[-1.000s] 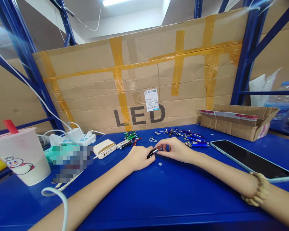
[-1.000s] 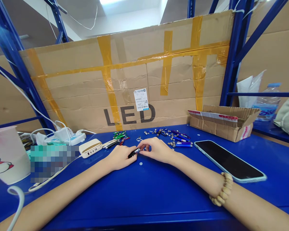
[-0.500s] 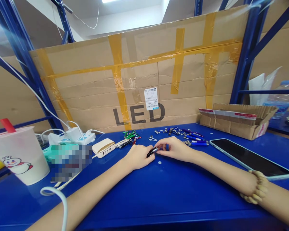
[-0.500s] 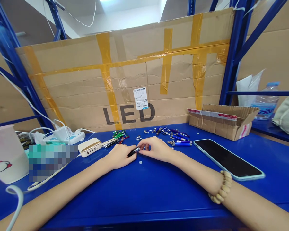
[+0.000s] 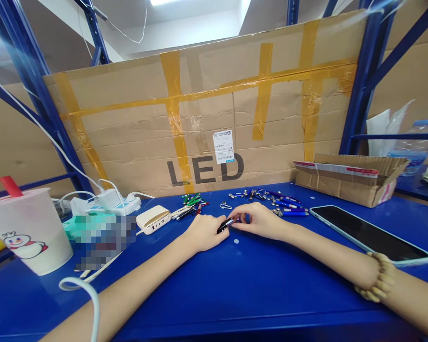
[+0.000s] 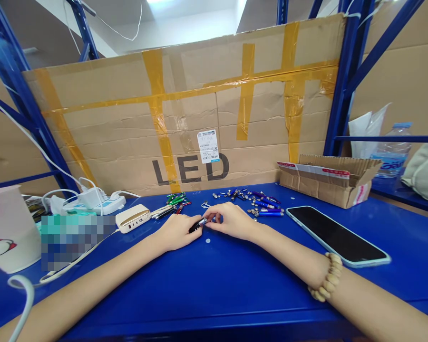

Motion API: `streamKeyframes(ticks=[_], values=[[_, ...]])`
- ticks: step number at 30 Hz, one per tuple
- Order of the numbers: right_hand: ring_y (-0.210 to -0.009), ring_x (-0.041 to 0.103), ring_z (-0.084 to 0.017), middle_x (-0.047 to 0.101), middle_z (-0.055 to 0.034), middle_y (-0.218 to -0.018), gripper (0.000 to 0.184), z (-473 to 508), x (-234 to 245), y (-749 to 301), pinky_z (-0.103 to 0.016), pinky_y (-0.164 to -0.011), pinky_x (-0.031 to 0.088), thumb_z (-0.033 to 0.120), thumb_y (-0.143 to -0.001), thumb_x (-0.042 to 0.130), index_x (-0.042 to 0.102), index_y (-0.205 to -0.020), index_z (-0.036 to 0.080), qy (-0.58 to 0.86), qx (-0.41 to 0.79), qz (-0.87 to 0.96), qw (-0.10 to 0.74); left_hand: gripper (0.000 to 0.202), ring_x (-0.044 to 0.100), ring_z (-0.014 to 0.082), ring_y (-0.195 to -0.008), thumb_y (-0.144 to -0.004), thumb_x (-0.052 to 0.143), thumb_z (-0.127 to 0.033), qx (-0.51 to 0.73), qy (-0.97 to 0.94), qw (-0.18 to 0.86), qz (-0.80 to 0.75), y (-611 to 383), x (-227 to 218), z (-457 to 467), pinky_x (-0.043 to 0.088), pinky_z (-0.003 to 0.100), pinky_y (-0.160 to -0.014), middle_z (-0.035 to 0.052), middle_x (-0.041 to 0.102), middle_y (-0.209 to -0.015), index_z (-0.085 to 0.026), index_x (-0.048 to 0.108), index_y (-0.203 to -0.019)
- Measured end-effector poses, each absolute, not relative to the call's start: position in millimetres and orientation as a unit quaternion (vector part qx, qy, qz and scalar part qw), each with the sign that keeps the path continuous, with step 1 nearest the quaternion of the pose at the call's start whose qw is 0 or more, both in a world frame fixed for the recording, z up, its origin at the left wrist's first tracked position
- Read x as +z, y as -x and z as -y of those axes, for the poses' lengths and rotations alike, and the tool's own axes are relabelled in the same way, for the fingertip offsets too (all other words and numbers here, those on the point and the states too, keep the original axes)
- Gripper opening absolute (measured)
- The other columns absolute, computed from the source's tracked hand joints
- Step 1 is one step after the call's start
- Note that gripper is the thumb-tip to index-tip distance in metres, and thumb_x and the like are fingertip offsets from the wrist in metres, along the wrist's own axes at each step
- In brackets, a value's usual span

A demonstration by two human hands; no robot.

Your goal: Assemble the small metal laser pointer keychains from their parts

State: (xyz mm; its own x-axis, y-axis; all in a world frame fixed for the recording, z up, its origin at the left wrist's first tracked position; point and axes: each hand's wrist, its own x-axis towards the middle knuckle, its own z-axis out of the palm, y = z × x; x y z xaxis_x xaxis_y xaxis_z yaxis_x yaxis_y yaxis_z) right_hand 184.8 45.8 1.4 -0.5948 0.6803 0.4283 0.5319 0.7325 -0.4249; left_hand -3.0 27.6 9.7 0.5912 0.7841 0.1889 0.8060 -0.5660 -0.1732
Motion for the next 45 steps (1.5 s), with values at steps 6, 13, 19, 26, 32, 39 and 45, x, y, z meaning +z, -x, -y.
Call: streamKeyframes(ticks=[6, 13, 19, 26, 32, 39, 45], values=[[-0.063, 0.055, -0.008, 0.065, -0.0002, -0.076, 0.02, -44.9, 3.3, -185.3, -0.019, -0.06, 0.041, 0.027, -0.076, 0.055, 0.065, -0.091, 0.02, 0.347, 0.117, 0.888, 0.279, 0.031, 0.065, 0.0206, -0.071, -0.085, 0.034, -0.035, -0.049, 0.884, 0.122, 0.448, 3.5, 8.9, -27.9, 0.044, 0.025, -0.058, 0.0048, 0.069, -0.077, -0.021, 0.058, -0.099], [-0.064, 0.055, -0.009, 0.065, -0.0005, -0.077, 0.02, -44.8, 3.1, -185.7, -0.019, -0.06, 0.041, 0.026, -0.076, 0.055, 0.065, -0.092, 0.019, 0.343, 0.111, 0.892, 0.274, 0.031, 0.065, 0.0196, -0.073, -0.085, 0.035, -0.034, -0.047, 0.885, 0.118, 0.448, 3.3, 10.0, -27.5, 0.045, 0.025, -0.06, 0.0047, 0.068, -0.078, -0.02, 0.058, -0.101], [-0.064, 0.056, -0.009, 0.066, -0.001, -0.077, 0.021, -45.8, 3.2, -187.2, -0.02, -0.06, 0.041, 0.027, -0.076, 0.055, 0.065, -0.092, 0.019, 0.341, 0.106, 0.894, 0.27, 0.032, 0.065, 0.0201, -0.074, -0.085, 0.035, -0.035, -0.038, 0.884, 0.118, 0.451, 2.4, 10.1, -28.4, 0.045, 0.025, -0.061, 0.0052, 0.069, -0.08, -0.02, 0.058, -0.102], [-0.068, 0.059, -0.009, 0.066, -0.0004, -0.078, 0.021, -47.7, 2.1, -188.8, -0.019, -0.062, 0.042, 0.028, -0.077, 0.054, 0.065, -0.093, 0.019, 0.327, 0.095, 0.9, 0.271, 0.033, 0.064, 0.0213, -0.075, -0.086, 0.032, -0.037, -0.032, 0.88, 0.132, 0.455, 2.2, 9.0, -30.7, 0.043, 0.025, -0.058, 0.0061, 0.068, -0.08, -0.02, 0.058, -0.096], [-0.07, 0.058, -0.009, 0.067, 0.0013, -0.08, 0.021, -46.2, 2.3, -186.7, -0.019, -0.063, 0.041, 0.028, -0.079, 0.051, 0.066, -0.092, 0.021, 0.335, 0.069, 0.898, 0.277, 0.033, 0.065, 0.0218, -0.073, -0.086, 0.031, -0.036, -0.034, 0.883, 0.132, 0.45, 3.0, 7.8, -31.4, 0.043, 0.026, -0.058, 0.0059, 0.069, -0.08, -0.02, 0.057, -0.097], [-0.071, 0.058, -0.01, 0.067, 0.0004, -0.085, 0.023, -44.0, 4.1, -187.3, -0.02, -0.06, 0.038, 0.033, -0.078, 0.052, 0.066, -0.093, 0.022, 0.35, 0.061, 0.897, 0.263, 0.033, 0.065, 0.0224, -0.073, -0.086, 0.03, -0.036, -0.039, 0.879, 0.133, 0.455, 2.5, 7.1, -31.6, 0.043, 0.027, -0.057, 0.0065, 0.069, -0.08, -0.02, 0.058, -0.094], [-0.073, 0.056, -0.01, 0.064, 0.0013, -0.089, 0.02, -46.2, 3.1, -190.2, -0.019, -0.056, 0.035, 0.034, -0.075, 0.058, 0.068, -0.09, 0.025, 0.353, 0.076, 0.905, 0.223, 0.033, 0.065, 0.0214, -0.071, -0.087, 0.029, -0.036, -0.043, 0.871, 0.14, 0.468, 1.1, 8.6, -28.4, 0.042, 0.026, -0.056, 0.0051, 0.069, -0.077, -0.021, 0.058, -0.089]])
